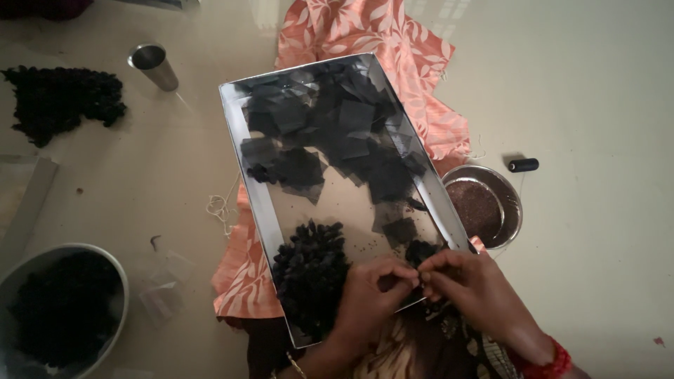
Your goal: The person folds small squares of black fabric and places them into a metal tray.
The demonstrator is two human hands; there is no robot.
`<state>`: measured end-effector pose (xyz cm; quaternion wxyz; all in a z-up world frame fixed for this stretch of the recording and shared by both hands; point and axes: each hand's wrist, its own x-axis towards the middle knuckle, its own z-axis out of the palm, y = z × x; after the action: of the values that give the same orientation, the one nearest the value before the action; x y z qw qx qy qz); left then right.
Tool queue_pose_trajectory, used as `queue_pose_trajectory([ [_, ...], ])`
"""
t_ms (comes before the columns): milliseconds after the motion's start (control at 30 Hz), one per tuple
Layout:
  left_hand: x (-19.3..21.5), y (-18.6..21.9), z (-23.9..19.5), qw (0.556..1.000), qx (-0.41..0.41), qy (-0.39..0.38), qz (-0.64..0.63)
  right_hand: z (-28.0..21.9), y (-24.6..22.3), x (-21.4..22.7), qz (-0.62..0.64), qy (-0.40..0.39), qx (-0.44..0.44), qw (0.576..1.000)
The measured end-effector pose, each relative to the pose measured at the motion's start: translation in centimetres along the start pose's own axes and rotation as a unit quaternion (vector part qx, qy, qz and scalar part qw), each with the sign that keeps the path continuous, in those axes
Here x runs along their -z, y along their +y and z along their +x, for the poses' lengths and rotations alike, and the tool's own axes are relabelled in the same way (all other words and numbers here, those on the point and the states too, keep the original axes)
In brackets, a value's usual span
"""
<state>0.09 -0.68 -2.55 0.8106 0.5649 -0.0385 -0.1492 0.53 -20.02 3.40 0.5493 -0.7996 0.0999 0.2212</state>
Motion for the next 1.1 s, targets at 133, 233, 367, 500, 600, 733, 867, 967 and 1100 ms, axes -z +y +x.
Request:
queue_pose_trajectory([
  [133, -0.3, 2.2, -0.1, 0.99, -0.007, 0.025, 0.136, 0.5, -0.5, -0.4, -0.008, 0.004, 0.044, 0.999],
  [233, 0.2, 0.5, 0.5, 0.993, 0.001, 0.042, 0.107, 0.9, -1.8, -0.7, -0.159, 0.048, 0.13, 0.977],
  [367, 0.2, -0.4, 1.6, 0.991, 0.09, 0.092, -0.023, 1.8, -2.7, -0.9, -0.192, 0.055, 0.152, 0.968],
  [500, 0.3, -0.9, 1.7, 0.971, 0.177, 0.09, -0.135, 2.0, -2.7, -0.6, -0.186, 0.049, 0.229, 0.954],
  [600, 0.7, -1.3, 1.6, 0.98, 0.123, 0.077, -0.133, 2.0, -3.2, -0.3, -0.225, 0.021, 0.241, 0.944],
  [733, 0.6, -0.5, 1.4, 0.975, 0.174, 0.092, -0.1, 3.1, -1.4, 0.2, -0.142, -0.026, 0.15, 0.978],
  [867, 0.3, -0.4, 1.0, 0.994, 0.045, 0.086, -0.057, 4.3, 0.2, 0.7, -0.004, -0.057, 0.0, 0.998],
  [967, -0.3, 2.1, 0.9, 0.989, 0.073, 0.092, 0.085, 4.8, 0.0, 1.1, 0.033, -0.092, -0.019, 0.995],
  [1100, -0.1, 0.7, 0.6, 0.981, -0.013, 0.071, 0.178, 5.0, -0.2, 1.6, 0.067, -0.117, -0.041, 0.99],
])
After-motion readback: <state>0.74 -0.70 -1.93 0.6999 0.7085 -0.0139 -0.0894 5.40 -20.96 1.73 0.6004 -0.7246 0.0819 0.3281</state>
